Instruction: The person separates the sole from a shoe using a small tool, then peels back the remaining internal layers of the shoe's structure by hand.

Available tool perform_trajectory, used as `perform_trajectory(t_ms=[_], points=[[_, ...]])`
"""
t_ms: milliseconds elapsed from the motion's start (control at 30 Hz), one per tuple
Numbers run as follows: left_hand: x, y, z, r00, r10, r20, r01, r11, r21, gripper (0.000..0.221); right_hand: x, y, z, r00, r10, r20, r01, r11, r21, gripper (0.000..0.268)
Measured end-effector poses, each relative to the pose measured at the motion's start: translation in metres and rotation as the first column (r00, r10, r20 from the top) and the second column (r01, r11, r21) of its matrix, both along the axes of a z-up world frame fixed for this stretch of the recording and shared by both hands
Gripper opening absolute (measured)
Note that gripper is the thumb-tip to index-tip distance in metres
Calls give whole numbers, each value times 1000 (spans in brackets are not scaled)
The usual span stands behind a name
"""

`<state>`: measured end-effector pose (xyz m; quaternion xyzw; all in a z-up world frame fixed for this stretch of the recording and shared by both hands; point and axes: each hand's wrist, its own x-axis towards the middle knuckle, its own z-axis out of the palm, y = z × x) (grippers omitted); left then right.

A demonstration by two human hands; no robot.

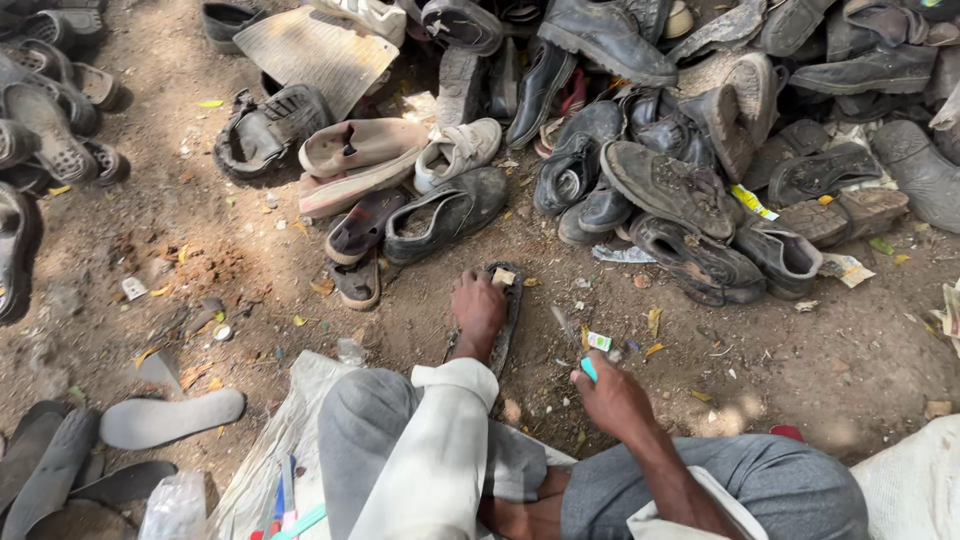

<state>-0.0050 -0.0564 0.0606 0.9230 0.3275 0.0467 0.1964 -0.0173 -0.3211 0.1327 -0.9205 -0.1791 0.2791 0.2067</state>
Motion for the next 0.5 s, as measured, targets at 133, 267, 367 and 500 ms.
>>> perform_trajectory(t_ms=[133, 267, 367, 500], points=[[11, -4, -20, 997, 27, -67, -28, 999, -18, 31, 10, 11, 9, 995, 6, -103, -14, 997, -77, 57], [5, -8, -25, 1000, 13, 11, -12, 996, -87, 28, 10, 19, 16, 990, 57, -128, -64, 997, -50, 48], [-6, -16, -17, 998, 28, 52, -17, 982, -189, 29, 8, 22, 11, 993, 86, -86, -87, 996, -10, 51], [-28, -30, -1, 992, 125, 1, -106, 843, -527, 31, 2, 19, 13, 994, 78, -76, -78, 997, 8, 40]])
